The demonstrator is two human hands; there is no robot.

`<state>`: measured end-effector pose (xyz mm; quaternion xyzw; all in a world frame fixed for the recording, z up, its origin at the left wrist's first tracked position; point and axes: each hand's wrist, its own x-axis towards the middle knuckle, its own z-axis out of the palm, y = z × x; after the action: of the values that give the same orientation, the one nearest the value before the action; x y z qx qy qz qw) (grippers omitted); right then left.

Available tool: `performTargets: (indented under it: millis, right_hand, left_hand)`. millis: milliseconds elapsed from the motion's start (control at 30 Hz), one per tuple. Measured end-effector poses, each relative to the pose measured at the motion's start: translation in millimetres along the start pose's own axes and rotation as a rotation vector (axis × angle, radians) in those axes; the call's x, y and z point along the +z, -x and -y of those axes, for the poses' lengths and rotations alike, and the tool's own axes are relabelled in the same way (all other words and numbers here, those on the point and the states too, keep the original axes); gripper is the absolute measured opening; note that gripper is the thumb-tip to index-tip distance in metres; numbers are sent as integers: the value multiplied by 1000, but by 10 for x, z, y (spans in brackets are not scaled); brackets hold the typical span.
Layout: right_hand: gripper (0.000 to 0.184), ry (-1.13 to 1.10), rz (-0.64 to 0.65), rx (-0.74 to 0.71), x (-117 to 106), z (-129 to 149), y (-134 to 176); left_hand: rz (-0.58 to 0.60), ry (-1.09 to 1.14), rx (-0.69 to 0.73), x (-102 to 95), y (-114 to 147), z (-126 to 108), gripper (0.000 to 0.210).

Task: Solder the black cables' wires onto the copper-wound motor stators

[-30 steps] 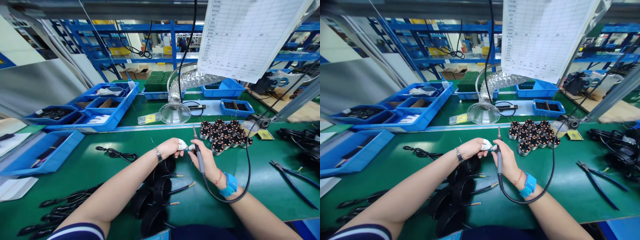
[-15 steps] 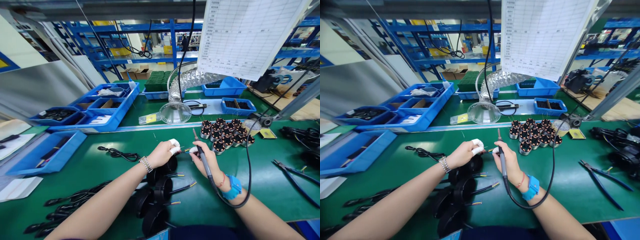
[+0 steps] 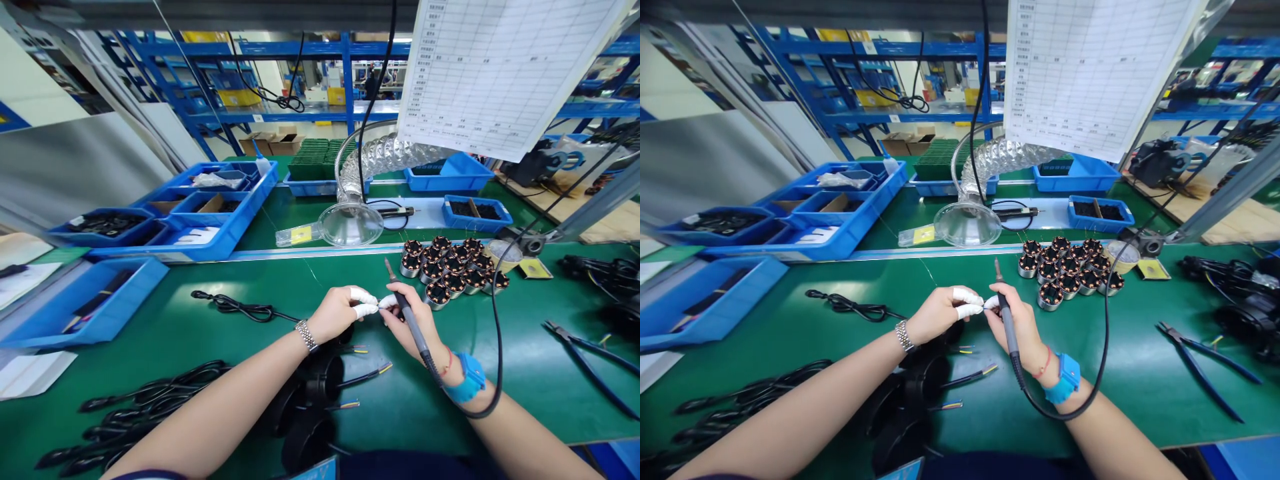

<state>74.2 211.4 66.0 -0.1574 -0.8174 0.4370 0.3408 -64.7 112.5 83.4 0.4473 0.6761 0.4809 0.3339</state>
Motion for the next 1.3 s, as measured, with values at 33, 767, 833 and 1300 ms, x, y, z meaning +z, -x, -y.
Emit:
performTargets:
  millis: [33, 767, 833, 1300]
  right_hand:
    - [39, 16, 3, -12, -4, -1, 2]
    - [33, 66, 88, -164, -137, -41, 10]
    - [39, 71, 106, -133, -217, -36, 0]
    - [45, 238, 223, -141, -257, -365, 170]
  left_hand:
    - [5, -37, 15, -6, -3, -5, 12]
    - [287, -252, -39, -68, -26, -169, 23]
    - [233, -223, -63, -57, -33, -156, 23]
    - [223, -329, 95, -46, 50, -111, 20]
